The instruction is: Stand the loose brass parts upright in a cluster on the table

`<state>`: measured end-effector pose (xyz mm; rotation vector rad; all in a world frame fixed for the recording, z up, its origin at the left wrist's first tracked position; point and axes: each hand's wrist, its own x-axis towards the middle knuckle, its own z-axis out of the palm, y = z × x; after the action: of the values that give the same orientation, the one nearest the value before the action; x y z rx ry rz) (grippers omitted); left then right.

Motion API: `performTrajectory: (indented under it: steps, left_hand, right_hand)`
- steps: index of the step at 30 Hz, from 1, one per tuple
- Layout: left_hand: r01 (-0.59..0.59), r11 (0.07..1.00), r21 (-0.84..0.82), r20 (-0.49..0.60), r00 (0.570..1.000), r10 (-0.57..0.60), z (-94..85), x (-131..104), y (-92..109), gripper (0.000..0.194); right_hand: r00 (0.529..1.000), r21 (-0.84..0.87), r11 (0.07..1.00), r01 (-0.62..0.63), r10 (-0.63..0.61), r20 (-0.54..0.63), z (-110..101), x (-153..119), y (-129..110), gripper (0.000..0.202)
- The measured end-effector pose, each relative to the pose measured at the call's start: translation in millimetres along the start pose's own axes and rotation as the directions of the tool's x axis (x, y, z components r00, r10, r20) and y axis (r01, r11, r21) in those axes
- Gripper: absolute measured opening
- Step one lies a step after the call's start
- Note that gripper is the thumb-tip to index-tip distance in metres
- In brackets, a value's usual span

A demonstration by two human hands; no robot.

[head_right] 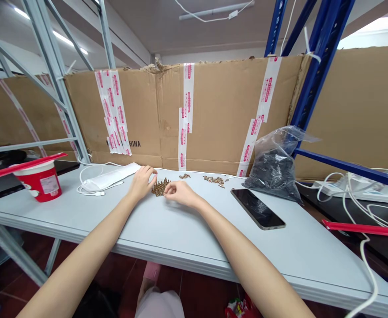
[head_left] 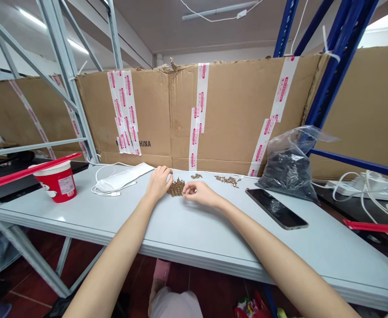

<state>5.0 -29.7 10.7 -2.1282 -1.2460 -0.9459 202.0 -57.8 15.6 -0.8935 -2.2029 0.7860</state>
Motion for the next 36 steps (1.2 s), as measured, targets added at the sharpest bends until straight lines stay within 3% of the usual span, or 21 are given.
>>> performTrajectory:
  steps: [6, 10, 14, 20, 36]
  left_hand:
    - [-0.091, 0.995, -0.034, -0.028, 0.996, 0.090, -7.2, 1, 8, 0.016]
    - [-0.155, 0.987, -0.051, -0.045, 0.987, 0.153, -9.7, 2, 14, 0.019]
    - [-0.281, 0.957, -0.071, -0.100, 0.957, 0.273, -9.6, 5, 24, 0.022]
    - [-0.403, 0.915, 0.007, -0.093, 0.911, 0.401, -3.2, 5, 31, 0.013]
    - [-0.381, 0.924, 0.040, -0.054, 0.922, 0.383, 0.5, 1, 26, 0.022]
  right_hand:
    - [0.971, 0.354, 0.934, -0.053, 0.132, -0.201, 0, 6, 7, 0.027]
    - [0.947, 0.529, 0.847, -0.048, 0.207, -0.245, 3, 8, 10, 0.018]
    - [0.919, 0.658, 0.753, 0.015, 0.249, -0.306, 7, 8, 6, 0.023]
    - [0.903, 0.678, 0.734, 0.049, 0.257, -0.343, 11, 7, 6, 0.026]
    - [0.940, 0.682, 0.731, -0.034, 0.256, -0.227, 6, 2, -4, 0.032]
